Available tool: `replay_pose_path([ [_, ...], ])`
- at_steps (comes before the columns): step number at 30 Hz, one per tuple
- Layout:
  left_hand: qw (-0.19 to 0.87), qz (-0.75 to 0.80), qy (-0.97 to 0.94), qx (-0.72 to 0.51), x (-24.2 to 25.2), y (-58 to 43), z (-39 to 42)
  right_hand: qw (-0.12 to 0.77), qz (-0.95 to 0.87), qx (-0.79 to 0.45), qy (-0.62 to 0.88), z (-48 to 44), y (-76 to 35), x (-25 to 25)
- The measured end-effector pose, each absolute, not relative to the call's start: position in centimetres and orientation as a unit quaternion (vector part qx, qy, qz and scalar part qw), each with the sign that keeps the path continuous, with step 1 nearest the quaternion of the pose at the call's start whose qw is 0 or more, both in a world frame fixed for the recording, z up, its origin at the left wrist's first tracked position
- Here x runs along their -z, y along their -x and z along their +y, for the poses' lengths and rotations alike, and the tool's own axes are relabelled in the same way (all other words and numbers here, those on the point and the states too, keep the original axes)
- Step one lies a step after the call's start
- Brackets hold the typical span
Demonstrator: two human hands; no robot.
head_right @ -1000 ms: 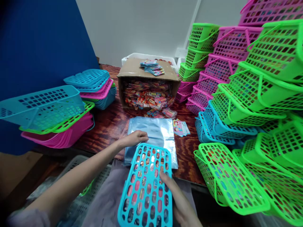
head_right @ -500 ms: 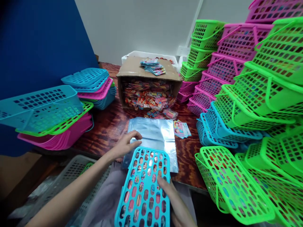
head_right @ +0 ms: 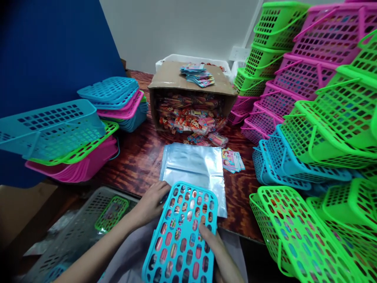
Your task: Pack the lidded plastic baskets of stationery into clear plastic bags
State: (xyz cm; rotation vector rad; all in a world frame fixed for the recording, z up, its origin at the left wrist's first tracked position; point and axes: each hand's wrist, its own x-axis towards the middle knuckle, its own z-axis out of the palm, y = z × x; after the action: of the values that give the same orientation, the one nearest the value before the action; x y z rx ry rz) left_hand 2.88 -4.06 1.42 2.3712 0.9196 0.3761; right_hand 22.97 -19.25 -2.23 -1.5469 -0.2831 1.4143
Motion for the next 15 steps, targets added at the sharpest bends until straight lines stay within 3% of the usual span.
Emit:
replay_pose_path([
  [8, 0.362, 0.411, -0.795, -0.26, -2.9, -4.1, -3.3, 0.471, -0.131, -0.639, 0.593, -17.9, -23.3, 0.9],
  [15, 0.649, 0.453, -0.517, -0.327, -3.3, -5.3, -4.4, 0.475, -0.056, -0.655, 0.586, -20.3, -22.3, -4.2],
])
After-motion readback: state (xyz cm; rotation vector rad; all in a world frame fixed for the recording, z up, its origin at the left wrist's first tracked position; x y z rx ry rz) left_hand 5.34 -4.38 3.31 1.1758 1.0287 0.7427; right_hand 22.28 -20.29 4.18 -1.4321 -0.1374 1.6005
